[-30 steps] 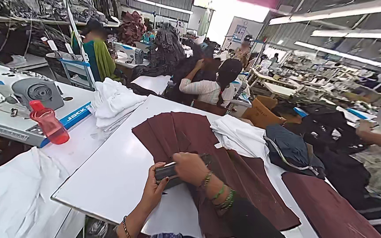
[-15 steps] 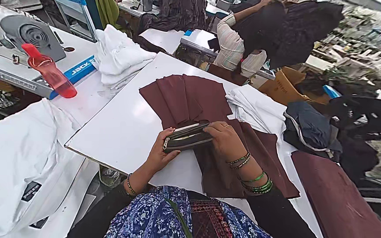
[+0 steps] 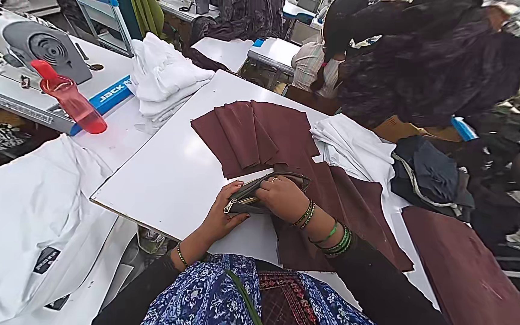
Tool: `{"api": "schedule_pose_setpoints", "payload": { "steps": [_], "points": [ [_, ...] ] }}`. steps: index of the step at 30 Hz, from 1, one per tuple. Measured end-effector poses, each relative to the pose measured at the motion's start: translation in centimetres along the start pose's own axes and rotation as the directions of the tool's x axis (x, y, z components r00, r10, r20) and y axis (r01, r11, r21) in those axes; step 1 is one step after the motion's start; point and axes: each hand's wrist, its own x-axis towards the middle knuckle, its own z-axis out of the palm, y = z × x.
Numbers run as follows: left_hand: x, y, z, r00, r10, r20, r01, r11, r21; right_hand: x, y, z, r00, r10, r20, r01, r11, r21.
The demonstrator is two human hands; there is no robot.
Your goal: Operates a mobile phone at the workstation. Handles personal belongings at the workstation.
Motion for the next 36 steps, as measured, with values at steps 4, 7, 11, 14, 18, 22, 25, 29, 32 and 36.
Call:
{"api": "schedule_pose_setpoints", "payload": {
  "steps": [4,7,11,14,18,22,25,29,32,36],
  "points": [
    [0.2,-0.2,-0.1,0.999,-0.031,-0.03,0.03,1.0,-0.007,-1.2,1.3,-0.5,0.944,0.043,-0.328,-0.002,0.992,0.125],
    [0.2,-0.3,-0.1,0.998,-0.049,-0.042,0.047,0.998,-0.048,-3.3,2.4,-2.5,0.767,0.304,-0.566,0.01,0.875,0.483],
    [1.0,0.4,0.3,0.967,-0.176,-0.184,0.145,0.975,-0.171,-5.6,2.5,-5.3,0.423,0.69,-0.588,0.267,0.525,0.808],
    [4.0,1.7,0.3,0.798,-0.486,-0.357,0.387,0.867,-0.314,-8.5,2.6,-6.0,0.365,0.863,-0.35,0.266,0.264,0.927],
    [8.5,1.2,0.1,0.555,-0.765,-0.328,0.549,0.632,-0.546,-11.5,2.6,-2.5,0.356,0.931,-0.084,0.077,0.06,0.995],
    [9.8,-0.2,1.1,0.409,-0.882,-0.235,0.717,0.47,-0.514,-12.1,0.8,0.7,0.337,0.94,0.055,0.053,-0.077,0.996],
    [7.5,0.5,1.0,0.652,-0.678,-0.338,0.669,0.725,-0.164,-12.2,-0.3,1.7,0.419,0.905,0.074,0.058,-0.108,0.992],
    [3.9,4.5,2.7,0.923,-0.368,-0.115,0.365,0.93,-0.045,-11.3,-1.7,3.0,0.548,0.836,0.008,0.043,-0.038,0.998],
    [2.0,6.8,5.9,0.732,-0.594,0.333,0.652,0.469,-0.596,-9.0,-3.1,4.3,0.551,0.834,-0.028,0.099,-0.032,0.995],
    [1.9,7.1,7.1,0.504,-0.813,0.29,0.638,0.124,-0.76,-7.5,-4.5,7.1,0.45,0.892,-0.052,0.138,-0.012,0.99]
  ]
}}
